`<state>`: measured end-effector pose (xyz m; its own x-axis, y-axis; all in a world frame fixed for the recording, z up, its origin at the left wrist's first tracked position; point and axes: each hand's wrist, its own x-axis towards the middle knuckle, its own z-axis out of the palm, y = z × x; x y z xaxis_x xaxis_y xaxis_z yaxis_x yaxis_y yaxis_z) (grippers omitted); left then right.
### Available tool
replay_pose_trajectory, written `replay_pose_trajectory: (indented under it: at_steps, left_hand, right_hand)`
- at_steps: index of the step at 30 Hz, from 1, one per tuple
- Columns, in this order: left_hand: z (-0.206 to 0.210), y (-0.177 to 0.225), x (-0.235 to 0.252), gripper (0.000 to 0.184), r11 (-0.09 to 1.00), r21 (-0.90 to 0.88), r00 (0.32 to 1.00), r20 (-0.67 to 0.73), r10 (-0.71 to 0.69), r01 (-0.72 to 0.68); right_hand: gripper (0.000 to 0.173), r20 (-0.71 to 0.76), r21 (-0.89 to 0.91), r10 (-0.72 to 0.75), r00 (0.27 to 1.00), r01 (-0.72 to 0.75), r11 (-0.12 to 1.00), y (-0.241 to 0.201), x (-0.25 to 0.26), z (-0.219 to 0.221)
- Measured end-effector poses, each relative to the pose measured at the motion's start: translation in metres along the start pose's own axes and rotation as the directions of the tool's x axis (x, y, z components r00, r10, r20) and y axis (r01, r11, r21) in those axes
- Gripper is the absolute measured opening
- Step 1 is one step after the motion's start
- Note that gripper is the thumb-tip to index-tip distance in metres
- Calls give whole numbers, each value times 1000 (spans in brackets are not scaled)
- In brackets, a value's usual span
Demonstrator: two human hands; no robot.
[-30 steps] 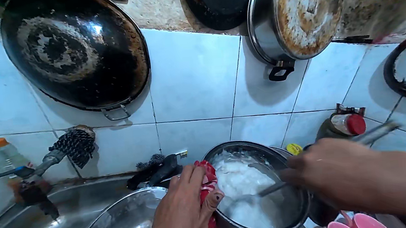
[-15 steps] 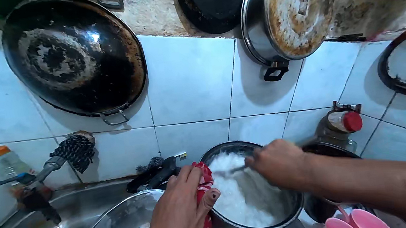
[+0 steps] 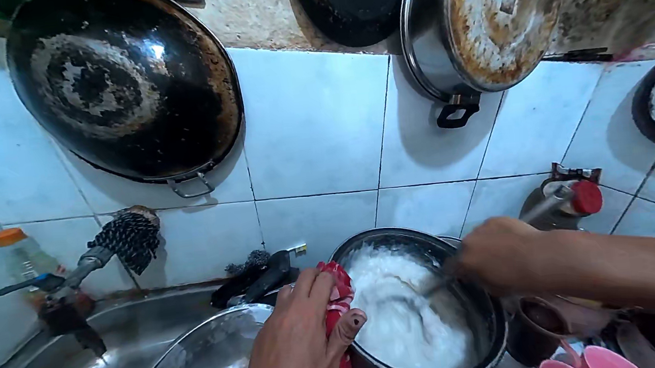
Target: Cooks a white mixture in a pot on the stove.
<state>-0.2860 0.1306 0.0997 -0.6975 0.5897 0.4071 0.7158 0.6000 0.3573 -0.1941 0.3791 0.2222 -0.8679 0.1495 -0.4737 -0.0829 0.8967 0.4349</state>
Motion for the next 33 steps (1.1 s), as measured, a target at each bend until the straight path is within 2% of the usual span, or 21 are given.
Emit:
replay_pose_trajectory:
  at_steps: [2, 4, 5, 6, 7, 8, 9, 11, 13, 15, 17, 19, 21, 22, 25, 26, 28, 30, 33]
  left_hand:
    - [2, -2, 0, 103, 1000, 1, 1000, -26, 16, -16]
    - [1, -3, 0, 103, 1000, 0, 1000, -11, 24, -24]
    - [0, -3, 2, 104, 1000, -1, 1000, -5, 28, -28]
    - [-2, -3, 3, 104, 1000, -4, 1000, -1, 31, -31]
    - [-1, -4, 2, 105, 1000, -5, 1000, -4, 31, -31]
    - [0, -4, 2, 105, 999, -4, 999, -13, 33, -33]
    - [1, -4, 2, 105, 999, -1, 999, -23, 33, -34]
    - [1, -3, 0, 103, 999, 4, 999, -12, 35, -35]
    - [-5, 1, 0, 101, 1000, -8, 999, 36, 18, -18]
    - [-5, 3, -1, 101, 1000, -23, 999, 50, -10, 12]
    - [0, 3, -2, 102, 999, -28, 1000, 5, -23, 23]
    - [4, 4, -3, 106, 1000, -13, 999, -34, -22, 22]
    - [5, 7, -5, 108, 1000, 3, 999, -35, -19, 19]
    - [3, 8, -4, 108, 1000, 2, 1000, -22, -22, 22]
    - [3, 7, -4, 104, 1000, 3, 999, -28, -21, 21]
    - [3, 7, -4, 104, 1000, 3, 999, -35, -16, 17]
    - [2, 6, -3, 105, 1000, 4, 1000, -25, -17, 17]
    - [0, 7, -2, 106, 1000, 13, 1000, -8, -19, 19]
    - [-1, 9, -2, 103, 999, 38, 1000, 10, -26, 25]
  right_hand:
    - [22, -158, -66, 26, 987, -37, 997, 4, 18, -3]
    - [16, -371, -186, -25, 928, -48, 981, 0, 15, -5]
    - [14, -503, -258, -93, 859, -46, 965, -3, 9, -6]
    - [11, -645, -333, -197, 738, -39, 942, -7, 6, -4]
    - [10, -745, -412, -315, 588, -34, 910, -10, 7, 0]
    - [12, -768, -475, -394, 505, -36, 879, -14, 11, 1]
    - [16, -745, -512, -434, 507, -17, 859, -15, 17, 3]
    - [18, -616, -529, -413, 671, 36, 848, -13, 25, 7]
    - [22, -459, -434, -293, 839, 76, 898, -4, 21, 12]
    - [22, -339, -302, -174, 925, 68, 951, 2, 5, 14]
    - [15, -143, -215, -59, 988, 27, 976, -3, -18, -3]
    - [14, 32, -169, 3, 999, 3, 986, -7, -31, -22]
    - [16, 82, -99, -18, 996, 26, 995, -1, -36, -34]
    - [17, 47, -63, -38, 998, 41, 997, 2, -38, -38]
    - [18, -190, -52, -168, 967, 161, 986, -6, -42, -31]
    - [23, -163, -67, -178, 970, 170, 983, -19, -41, -30]
    - [30, -106, -88, -160, 981, 151, 985, -38, -22, -21]
    - [35, -147, -68, -115, 982, 106, 992, -33, 3, -9]
    - [26, -212, -73, 33, 977, -50, 996, -16, 5, -10]
